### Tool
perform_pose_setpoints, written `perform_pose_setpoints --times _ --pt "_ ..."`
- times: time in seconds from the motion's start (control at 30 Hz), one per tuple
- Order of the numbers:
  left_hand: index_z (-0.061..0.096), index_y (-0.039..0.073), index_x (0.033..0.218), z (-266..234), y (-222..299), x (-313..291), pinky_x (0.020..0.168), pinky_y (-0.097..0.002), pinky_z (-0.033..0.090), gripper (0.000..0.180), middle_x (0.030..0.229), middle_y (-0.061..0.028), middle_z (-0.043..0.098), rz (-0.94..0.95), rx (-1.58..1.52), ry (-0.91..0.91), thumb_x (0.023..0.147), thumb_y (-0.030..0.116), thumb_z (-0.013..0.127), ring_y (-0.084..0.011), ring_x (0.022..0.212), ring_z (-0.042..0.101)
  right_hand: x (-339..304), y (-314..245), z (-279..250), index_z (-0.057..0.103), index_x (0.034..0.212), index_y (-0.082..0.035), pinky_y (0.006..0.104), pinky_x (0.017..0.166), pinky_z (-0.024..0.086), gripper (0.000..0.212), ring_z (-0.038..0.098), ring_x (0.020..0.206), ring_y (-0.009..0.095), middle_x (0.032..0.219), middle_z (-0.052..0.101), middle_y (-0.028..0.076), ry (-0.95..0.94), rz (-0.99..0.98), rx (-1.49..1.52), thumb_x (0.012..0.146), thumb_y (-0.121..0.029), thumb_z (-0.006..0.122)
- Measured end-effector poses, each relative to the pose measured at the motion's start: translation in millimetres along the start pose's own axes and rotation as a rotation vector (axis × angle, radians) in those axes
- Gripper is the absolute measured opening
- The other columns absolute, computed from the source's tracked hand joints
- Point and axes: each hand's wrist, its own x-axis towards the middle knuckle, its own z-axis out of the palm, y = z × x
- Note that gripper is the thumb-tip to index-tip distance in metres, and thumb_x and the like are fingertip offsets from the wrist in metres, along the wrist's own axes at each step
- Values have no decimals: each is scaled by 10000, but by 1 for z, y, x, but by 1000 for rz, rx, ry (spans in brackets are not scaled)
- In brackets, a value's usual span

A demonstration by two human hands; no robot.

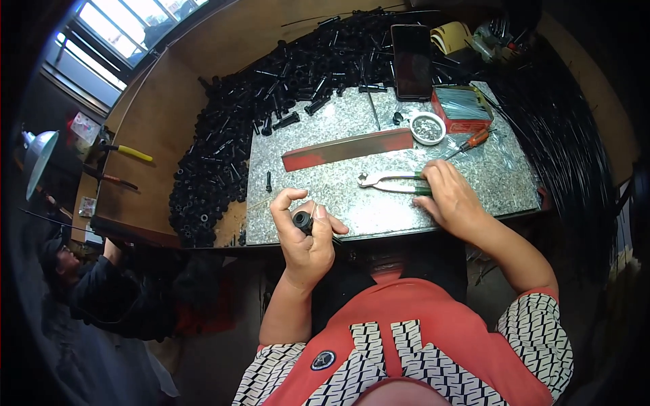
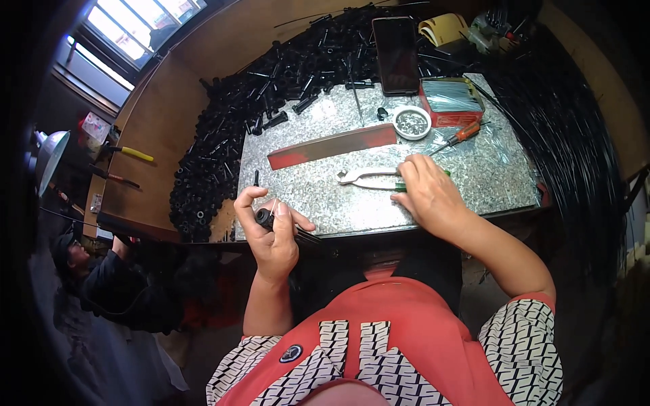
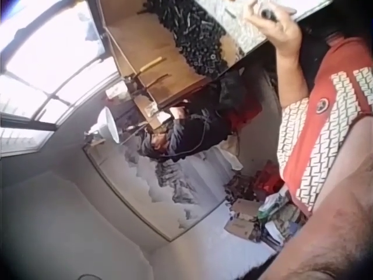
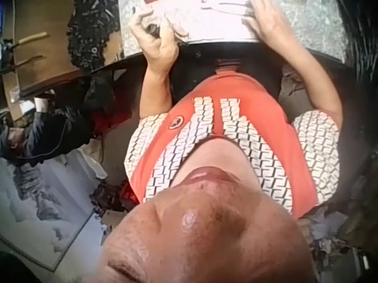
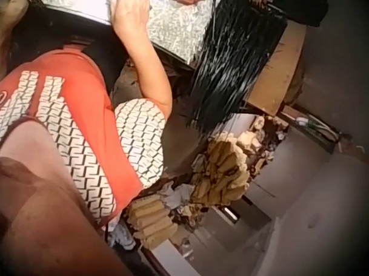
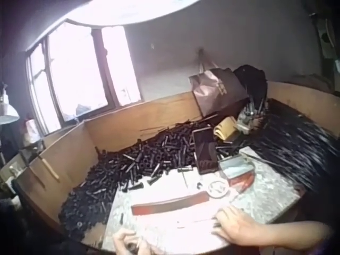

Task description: Assembling and finishing black components, likely wire or cable harnesses, using pliers and a hammer at a workbench.

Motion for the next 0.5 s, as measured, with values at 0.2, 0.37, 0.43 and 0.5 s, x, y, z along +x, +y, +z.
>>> perform_pose_setpoints --times 0.2,0.37,0.43,0.5 --pt "265 -12 1175 -6 9 -2 571 -236 468 303 665 -107 587 26 -26 -27 913 -23 417 -147 553 584 0 6 11 512 927 11 405 823 430 360 507 958 338 1033 508 174 -49 -52 -153 725 -191 731" --pt "200 -2 1312 -1 16 0 782 -304 469 492 840 -82 639 -97 -152 -160 904 4 475 -114 743 586 -6 14 16 525 874 17 426 802 431 297 517 915 360 1016 530 191 -41 -88 -212 725 -153 717" --pt "184 2 1332 1 8 -1 880 -317 429 520 963 -109 657 -5 -125 -173 913 27 490 -121 883 577 -12 16 17 522 857 18 432 802 423 255 507 918 363 1018 534 208 -59 -62 -223 743 -134 692" --pt "187 7 1337 -2 10 -5 902 -314 410 518 988 -111 656 -5 -141 -134 921 43 493 -126 933 564 -8 10 14 515 857 22 436 798 420 237 504 909 366 1003 529 209 -76 -101 -227 767 -129 673"
